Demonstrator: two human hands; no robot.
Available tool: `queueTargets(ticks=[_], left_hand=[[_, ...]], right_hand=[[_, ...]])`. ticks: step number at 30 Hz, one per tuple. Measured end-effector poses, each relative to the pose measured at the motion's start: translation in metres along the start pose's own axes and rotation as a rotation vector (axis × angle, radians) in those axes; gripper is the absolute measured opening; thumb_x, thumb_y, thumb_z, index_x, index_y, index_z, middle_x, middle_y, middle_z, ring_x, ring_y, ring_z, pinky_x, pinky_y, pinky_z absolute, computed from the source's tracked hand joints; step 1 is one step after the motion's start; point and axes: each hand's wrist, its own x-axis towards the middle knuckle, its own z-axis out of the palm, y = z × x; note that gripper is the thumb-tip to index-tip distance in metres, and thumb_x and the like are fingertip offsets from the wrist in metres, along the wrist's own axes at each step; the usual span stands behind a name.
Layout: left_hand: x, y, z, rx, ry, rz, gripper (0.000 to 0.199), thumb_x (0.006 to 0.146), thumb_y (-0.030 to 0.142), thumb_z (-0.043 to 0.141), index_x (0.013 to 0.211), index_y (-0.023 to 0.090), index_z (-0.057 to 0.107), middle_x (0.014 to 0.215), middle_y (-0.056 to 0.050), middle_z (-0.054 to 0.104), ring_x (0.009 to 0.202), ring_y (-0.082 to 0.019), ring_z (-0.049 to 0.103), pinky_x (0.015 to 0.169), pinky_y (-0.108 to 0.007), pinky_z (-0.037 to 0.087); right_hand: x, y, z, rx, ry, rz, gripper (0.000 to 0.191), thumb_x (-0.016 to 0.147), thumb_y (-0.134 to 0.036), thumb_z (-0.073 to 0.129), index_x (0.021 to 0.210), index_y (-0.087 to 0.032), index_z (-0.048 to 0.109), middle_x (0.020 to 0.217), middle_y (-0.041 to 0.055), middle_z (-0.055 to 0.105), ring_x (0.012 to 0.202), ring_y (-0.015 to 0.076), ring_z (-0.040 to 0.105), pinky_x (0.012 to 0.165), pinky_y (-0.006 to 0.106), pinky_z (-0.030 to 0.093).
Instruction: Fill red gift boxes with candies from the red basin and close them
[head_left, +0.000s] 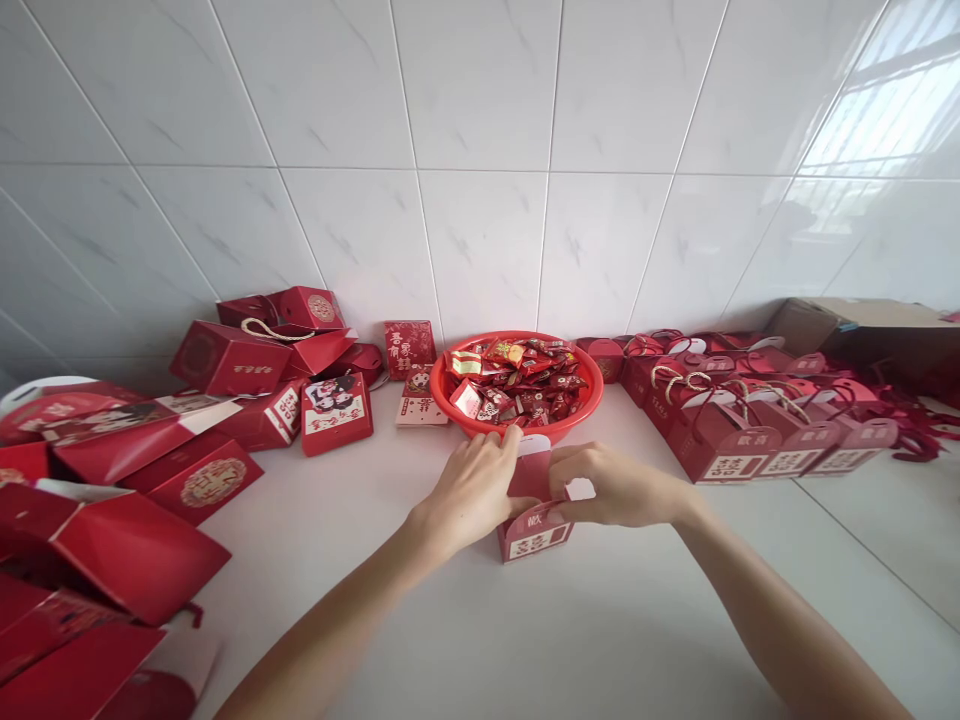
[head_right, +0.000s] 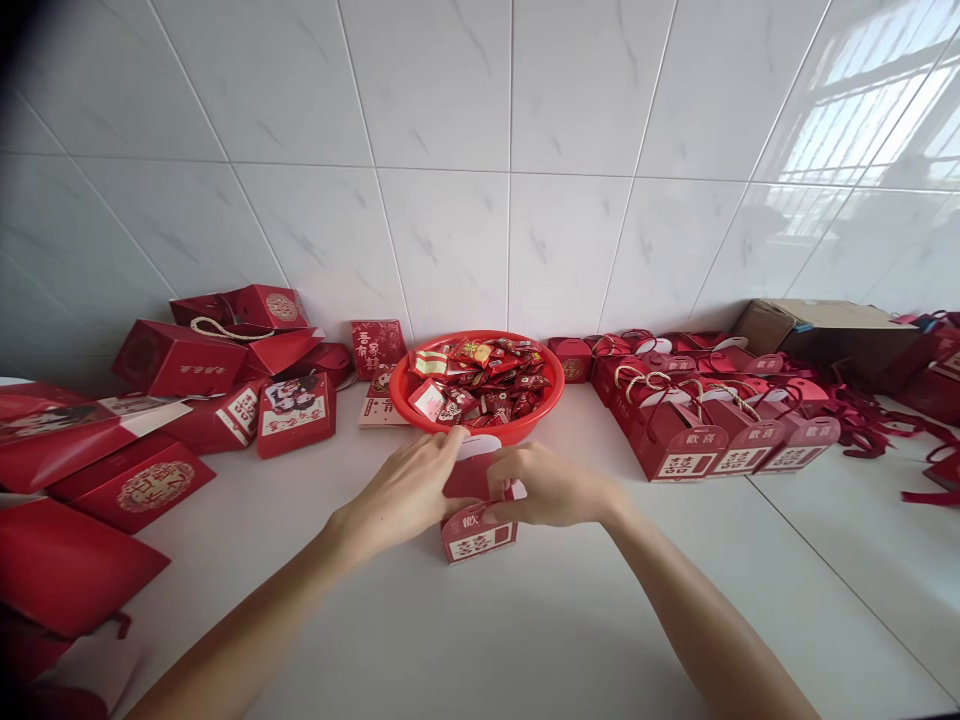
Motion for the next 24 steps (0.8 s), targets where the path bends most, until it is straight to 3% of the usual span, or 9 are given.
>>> queueTargets(ticks=[3,7,14,19,24], left_hand=[[0.0,-0.003,0.0,0.008,-0.006,0.024,0.028,0.089,0.029,0.066,0.113,0.017,0.058,0.11,-0.013,0.066,0.107,-0.03,0.063,0.086,-0.036,0.049],[-0.001,-0.012,-0.002,-0.014,-0.036,0.097,0.019,0.09,0.029,0.061,0.107,0.019,0.063,0.11,-0.012,0.064,0.106,-0.028,0.062,0.087,-0.035,0.048],[0.001,-0.028,-0.01,-0.142,-0.157,0.188,0.05,0.104,0.042,0.024,0.098,0.022,0.069,0.094,-0.007,0.063,0.086,-0.023,0.063,0.076,-0.033,0.046],[-0.002,-0.02,-0.008,-0.114,-0.166,0.095,0.045,0.096,0.057,0.045,0.121,0.027,0.066,0.107,-0.009,0.063,0.095,-0.029,0.066,0.078,-0.035,0.048],[-0.006,-0.002,0.0,-0.054,-0.145,0.045,0.04,0.097,0.051,0.044,0.121,0.025,0.062,0.105,-0.011,0.064,0.093,-0.032,0.069,0.081,-0.04,0.051]], right_hand=[[0.003,0.004,0.0,-0.014,0.027,0.049,0.022,0.086,-0.026,0.072,0.069,-0.016,0.06,0.075,0.0008,0.063,0.065,0.0106,0.052,0.059,0.023,0.04],[0.004,0.004,-0.002,-0.067,0.028,0.152,0.024,0.086,-0.03,0.071,0.07,-0.017,0.059,0.072,0.0004,0.063,0.063,0.0116,0.052,0.058,0.024,0.039],[0.007,0.004,-0.003,-0.203,0.009,0.398,0.031,0.086,-0.048,0.07,0.079,-0.019,0.061,0.071,0.0007,0.064,0.066,0.0156,0.056,0.059,0.027,0.037],[0.006,0.002,0.001,-0.319,0.005,0.55,0.043,0.085,-0.064,0.064,0.086,-0.02,0.063,0.078,0.0049,0.068,0.078,0.0229,0.062,0.062,0.029,0.037],[-0.002,-0.026,0.013,-0.404,0.057,0.503,0.033,0.093,-0.053,0.06,0.099,-0.021,0.06,0.089,0.0053,0.069,0.077,0.021,0.063,0.062,0.028,0.033]])
